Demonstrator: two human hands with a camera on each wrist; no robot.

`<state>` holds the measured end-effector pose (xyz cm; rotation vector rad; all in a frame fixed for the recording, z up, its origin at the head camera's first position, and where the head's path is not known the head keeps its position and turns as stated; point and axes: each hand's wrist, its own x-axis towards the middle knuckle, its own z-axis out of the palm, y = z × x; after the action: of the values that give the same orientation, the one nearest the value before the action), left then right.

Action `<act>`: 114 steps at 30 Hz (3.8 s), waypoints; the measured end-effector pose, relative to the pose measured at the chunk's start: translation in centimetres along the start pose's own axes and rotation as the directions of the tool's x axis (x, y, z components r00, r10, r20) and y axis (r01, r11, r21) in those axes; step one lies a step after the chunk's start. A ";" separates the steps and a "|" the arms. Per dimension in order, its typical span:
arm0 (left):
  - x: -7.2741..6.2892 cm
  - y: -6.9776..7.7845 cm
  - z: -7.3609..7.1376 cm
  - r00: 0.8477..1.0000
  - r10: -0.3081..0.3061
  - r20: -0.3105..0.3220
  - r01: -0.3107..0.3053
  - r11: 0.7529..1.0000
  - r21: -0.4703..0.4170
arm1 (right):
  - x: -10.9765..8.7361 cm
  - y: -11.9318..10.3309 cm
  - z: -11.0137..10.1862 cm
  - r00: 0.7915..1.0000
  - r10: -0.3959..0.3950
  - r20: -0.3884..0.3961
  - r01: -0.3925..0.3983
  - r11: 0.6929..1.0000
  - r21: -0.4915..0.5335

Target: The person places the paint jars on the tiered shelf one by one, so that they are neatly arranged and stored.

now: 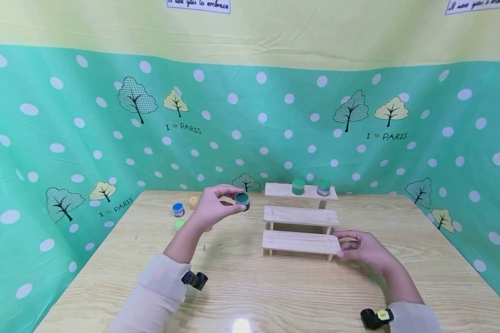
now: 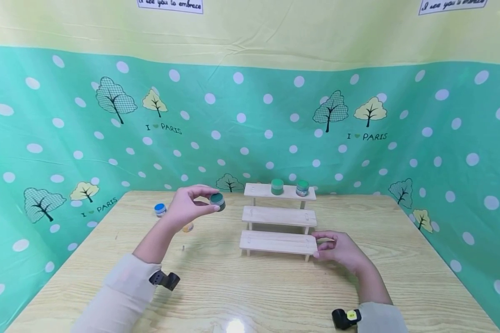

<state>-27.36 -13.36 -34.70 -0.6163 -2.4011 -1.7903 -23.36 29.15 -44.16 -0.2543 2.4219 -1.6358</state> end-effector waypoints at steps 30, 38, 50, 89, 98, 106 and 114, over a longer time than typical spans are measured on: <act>4.0 0.9 3.8 1.000 0.005 0.004 -0.005 0.998 0.058 | 0.1 0.3 -0.1 1.000 -0.009 0.005 0.009 1.000 0.005; 5.3 1.1 4.7 1.000 0.000 -0.006 0.001 0.997 0.074 | 0.1 0.3 -0.2 1.000 -0.010 0.009 0.010 1.000 0.008; 7.3 0.6 5.9 0.998 -0.061 -0.022 0.062 0.997 0.040 | 0.1 0.3 -0.3 0.999 -0.021 0.026 0.020 1.000 0.017; 9.4 -1.3 7.6 1.000 -0.019 -0.011 0.020 0.985 0.172 | 0.2 0.3 -0.1 1.000 -0.009 0.006 0.009 1.000 -0.017; 8.2 -1.2 7.0 0.999 0.043 -0.021 -0.041 0.996 0.080 | 0.1 0.3 -0.2 1.000 -0.006 0.006 0.006 1.000 -0.014; 6.9 -1.0 6.0 0.994 0.108 -0.020 -0.108 0.994 0.026 | 0.1 0.4 -0.2 1.000 -0.017 0.014 0.017 1.000 -0.002; 5.4 -0.7 5.0 0.993 0.115 0.005 -0.114 0.993 -0.020 | 0.2 0.6 -0.2 1.000 -0.015 0.014 0.015 1.000 -0.011</act>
<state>-31.76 -7.41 -35.28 -0.7469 -2.3038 -1.7701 -23.66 29.52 -44.63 -0.2855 2.4253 -1.6225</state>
